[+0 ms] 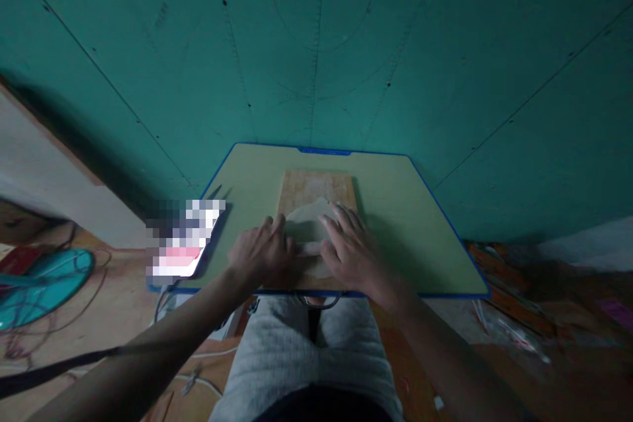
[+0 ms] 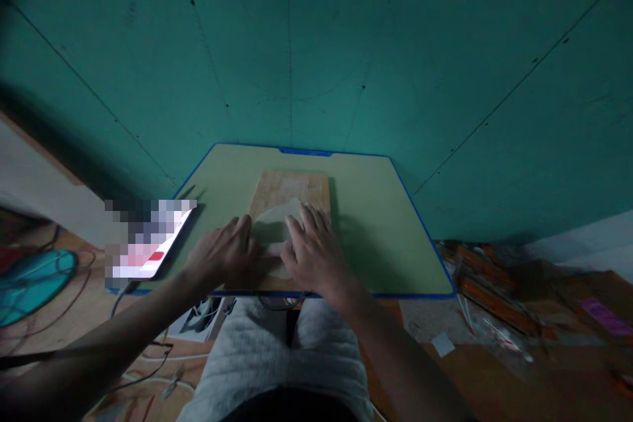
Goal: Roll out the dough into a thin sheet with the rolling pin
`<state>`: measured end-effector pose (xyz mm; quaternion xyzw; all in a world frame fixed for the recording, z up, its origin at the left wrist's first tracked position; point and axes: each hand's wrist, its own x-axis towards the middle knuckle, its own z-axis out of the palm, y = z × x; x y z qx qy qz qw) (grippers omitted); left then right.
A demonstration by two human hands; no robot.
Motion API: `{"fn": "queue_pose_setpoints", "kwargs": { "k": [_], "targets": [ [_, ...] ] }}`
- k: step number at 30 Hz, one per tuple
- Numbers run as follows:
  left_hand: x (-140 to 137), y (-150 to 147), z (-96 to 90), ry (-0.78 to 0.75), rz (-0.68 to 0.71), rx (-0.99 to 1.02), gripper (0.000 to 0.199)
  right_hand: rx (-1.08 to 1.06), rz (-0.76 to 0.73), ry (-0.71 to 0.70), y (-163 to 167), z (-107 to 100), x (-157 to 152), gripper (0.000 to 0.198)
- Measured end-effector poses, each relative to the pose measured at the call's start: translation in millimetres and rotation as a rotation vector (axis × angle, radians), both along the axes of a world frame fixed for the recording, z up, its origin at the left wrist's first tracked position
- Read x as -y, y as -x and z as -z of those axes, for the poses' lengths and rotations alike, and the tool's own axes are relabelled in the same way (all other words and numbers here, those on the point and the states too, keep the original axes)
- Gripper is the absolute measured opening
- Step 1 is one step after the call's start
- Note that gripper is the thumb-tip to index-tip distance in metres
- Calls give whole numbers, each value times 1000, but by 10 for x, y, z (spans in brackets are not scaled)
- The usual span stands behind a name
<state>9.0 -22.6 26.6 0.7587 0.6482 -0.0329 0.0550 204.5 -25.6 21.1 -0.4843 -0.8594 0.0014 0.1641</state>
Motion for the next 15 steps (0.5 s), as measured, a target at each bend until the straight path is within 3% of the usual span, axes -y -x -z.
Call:
{"fn": "queue_pose_setpoints", "kwargs": {
  "k": [7, 15],
  "targets": [
    [-43, -51, -37, -2, -10, -47, 38, 86, -8, 42, 66, 119, 181, 63],
    [250, -62, 44, -92, -31, -75, 42, 93, -68, 67, 27, 106, 221, 62]
  ]
}}
